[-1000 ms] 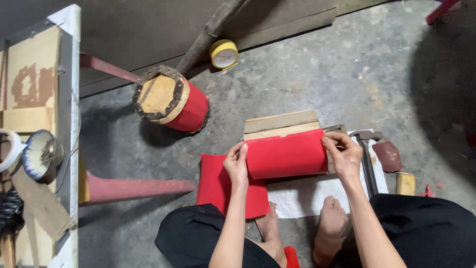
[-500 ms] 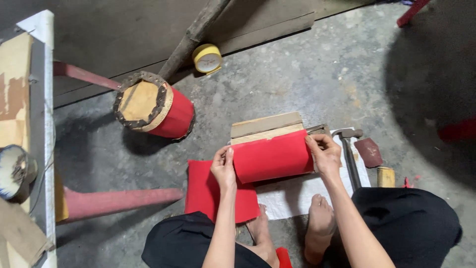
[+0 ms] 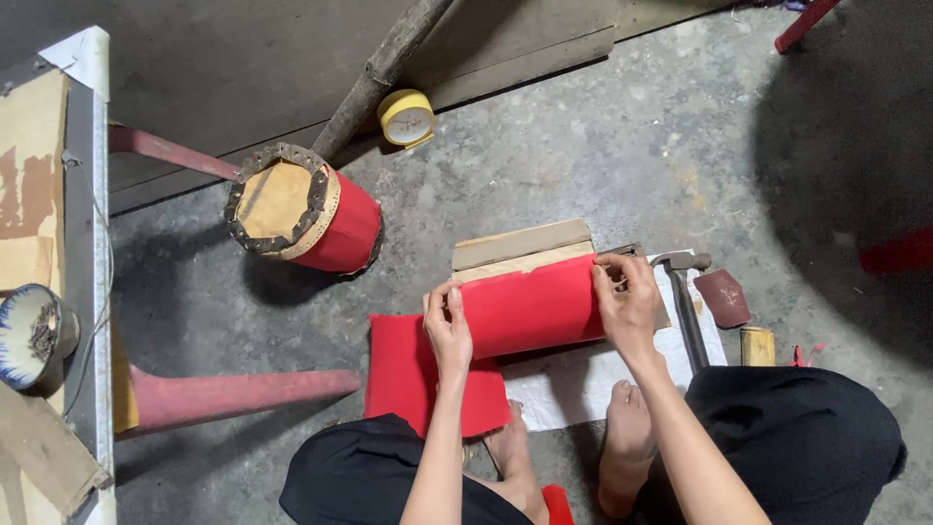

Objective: Applying a red decorative cover to a small wooden drum using double-sided tape.

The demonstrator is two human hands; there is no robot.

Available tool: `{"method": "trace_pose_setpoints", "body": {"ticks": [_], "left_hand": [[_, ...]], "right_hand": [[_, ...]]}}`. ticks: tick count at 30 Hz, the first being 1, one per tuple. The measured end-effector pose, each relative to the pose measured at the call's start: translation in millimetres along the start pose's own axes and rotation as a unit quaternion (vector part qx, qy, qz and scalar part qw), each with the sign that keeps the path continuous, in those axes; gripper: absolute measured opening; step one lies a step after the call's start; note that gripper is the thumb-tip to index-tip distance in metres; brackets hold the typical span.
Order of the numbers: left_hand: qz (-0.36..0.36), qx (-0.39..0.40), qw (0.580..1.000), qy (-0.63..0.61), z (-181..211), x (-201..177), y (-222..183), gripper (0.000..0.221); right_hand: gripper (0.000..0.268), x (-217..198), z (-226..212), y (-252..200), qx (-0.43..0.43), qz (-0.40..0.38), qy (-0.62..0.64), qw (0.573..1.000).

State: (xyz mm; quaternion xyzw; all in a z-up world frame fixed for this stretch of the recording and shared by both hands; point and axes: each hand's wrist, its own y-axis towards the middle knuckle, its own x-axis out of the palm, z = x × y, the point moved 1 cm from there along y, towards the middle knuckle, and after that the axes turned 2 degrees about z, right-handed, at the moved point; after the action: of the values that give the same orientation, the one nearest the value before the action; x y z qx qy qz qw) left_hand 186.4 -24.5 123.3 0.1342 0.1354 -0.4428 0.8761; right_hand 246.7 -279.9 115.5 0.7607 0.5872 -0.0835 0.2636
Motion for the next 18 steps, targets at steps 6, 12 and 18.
{"method": "trace_pose_setpoints", "body": {"ticks": [6, 12, 18], "left_hand": [[0.057, 0.012, 0.994, 0.096, 0, 20, -11, 0.055], [0.088, -0.014, 0.977, 0.193, 9, 32, -15, 0.082], [0.109, 0.0, 0.972, 0.208, 2, 35, -12, 0.076]], "right_hand": [[0.039, 9, -21, 6, 0.019, 0.003, -0.088, 0.996], [0.054, 25, -12, 7, 0.041, -0.008, -0.123, 0.992], [0.053, 33, -11, 9, 0.065, -0.015, -0.119, 0.991]]}}
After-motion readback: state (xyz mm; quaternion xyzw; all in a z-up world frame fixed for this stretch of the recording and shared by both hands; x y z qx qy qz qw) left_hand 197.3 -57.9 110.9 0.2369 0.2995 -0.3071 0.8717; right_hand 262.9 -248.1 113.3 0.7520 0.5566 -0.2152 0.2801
